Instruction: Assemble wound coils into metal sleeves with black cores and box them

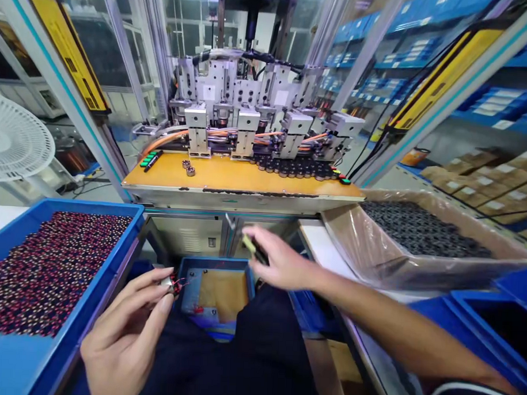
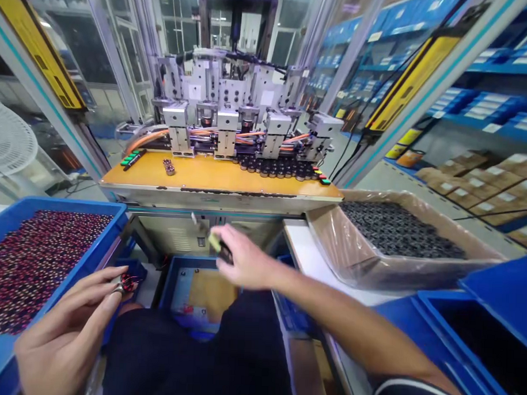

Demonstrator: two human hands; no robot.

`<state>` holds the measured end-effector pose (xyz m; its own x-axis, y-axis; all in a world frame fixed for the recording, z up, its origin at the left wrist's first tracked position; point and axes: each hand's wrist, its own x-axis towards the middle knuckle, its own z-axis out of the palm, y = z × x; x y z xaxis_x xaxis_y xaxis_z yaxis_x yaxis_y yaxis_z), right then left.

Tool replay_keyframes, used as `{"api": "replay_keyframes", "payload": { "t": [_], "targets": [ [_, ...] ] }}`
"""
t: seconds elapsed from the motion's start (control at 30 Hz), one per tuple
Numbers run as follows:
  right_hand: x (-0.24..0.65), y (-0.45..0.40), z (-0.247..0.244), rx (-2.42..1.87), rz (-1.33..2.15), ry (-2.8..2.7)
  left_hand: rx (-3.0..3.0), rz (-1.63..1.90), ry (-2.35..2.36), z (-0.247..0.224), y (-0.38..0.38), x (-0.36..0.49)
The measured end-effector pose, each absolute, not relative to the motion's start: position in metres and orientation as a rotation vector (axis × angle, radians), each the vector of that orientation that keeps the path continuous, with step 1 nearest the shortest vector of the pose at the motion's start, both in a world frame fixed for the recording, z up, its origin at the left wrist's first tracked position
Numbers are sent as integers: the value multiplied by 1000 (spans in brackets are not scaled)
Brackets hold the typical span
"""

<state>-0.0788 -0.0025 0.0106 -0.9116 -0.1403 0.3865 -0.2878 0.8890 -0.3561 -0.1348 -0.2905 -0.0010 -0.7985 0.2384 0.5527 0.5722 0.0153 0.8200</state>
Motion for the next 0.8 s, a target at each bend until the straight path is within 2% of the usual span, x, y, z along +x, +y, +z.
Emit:
{"api": "replay_keyframes", "payload": {
  "t": [0.1, 0.2, 0.8],
  "targets": [
    [-34, -42, -10, 384, 1128, -2617, -860, -1867, -2052, -1, -285, -134],
    [-14, -68, -21, 491, 1394, -2516, -889, -1858, -2057, -1, -282, -133],
    [-32, -92, -22, 626, 1494, -2319, -962, -1793, -2066, 1, -287, -123]
  ]
}}
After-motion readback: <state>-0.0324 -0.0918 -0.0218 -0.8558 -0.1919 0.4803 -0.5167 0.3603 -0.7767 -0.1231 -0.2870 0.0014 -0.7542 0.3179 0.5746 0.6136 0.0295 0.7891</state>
